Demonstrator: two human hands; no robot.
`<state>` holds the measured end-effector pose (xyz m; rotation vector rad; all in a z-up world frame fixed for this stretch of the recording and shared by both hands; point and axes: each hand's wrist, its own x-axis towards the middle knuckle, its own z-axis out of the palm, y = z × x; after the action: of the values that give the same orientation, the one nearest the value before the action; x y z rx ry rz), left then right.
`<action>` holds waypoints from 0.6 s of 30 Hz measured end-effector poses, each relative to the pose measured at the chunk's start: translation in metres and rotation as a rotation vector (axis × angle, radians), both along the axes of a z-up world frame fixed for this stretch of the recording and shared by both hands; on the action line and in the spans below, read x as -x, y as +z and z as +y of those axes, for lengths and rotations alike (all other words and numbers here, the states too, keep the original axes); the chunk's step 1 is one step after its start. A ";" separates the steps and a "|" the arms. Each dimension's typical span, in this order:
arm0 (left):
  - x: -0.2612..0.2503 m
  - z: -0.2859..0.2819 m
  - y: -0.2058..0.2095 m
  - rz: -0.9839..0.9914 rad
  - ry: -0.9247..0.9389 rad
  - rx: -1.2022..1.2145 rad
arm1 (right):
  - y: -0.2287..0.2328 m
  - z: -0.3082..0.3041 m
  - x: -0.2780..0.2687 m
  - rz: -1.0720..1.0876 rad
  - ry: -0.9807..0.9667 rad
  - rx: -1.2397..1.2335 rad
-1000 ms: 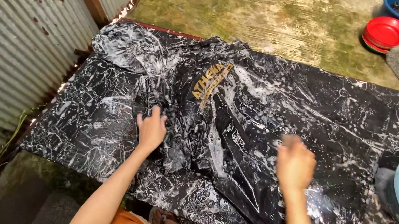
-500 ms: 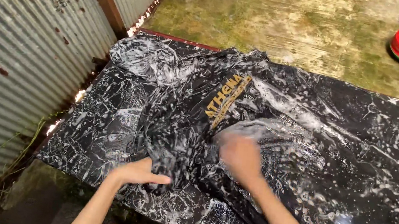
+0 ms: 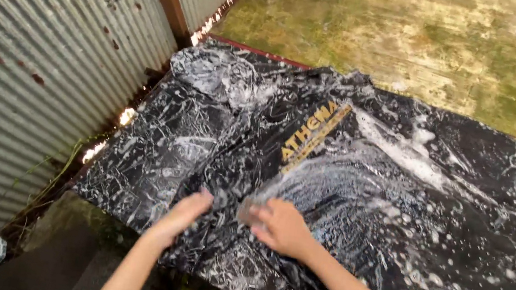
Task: Washing a black raincoat by hand on a table using soap and a brush.
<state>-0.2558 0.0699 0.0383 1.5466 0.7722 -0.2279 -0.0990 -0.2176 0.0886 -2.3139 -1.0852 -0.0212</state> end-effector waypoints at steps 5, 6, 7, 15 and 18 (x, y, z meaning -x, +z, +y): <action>0.020 -0.003 -0.017 0.022 -0.179 -0.201 | -0.005 -0.012 -0.077 -0.132 -0.220 0.458; 0.017 0.004 -0.026 -0.002 -0.178 -0.232 | -0.028 -0.021 -0.096 -0.229 -0.389 0.319; 0.014 0.011 -0.034 -0.027 -0.176 -0.263 | -0.052 -0.029 -0.117 -0.321 -0.556 0.175; -0.017 -0.013 -0.021 -0.278 0.116 -0.589 | 0.007 0.054 -0.043 -0.245 0.135 0.098; -0.002 -0.020 -0.007 -0.227 0.186 -0.752 | -0.033 0.021 -0.124 -0.330 -0.349 0.224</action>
<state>-0.2536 0.0495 0.0318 2.1356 0.8615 0.4199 0.0252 -0.1967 0.0561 -2.7470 -0.8525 -0.4504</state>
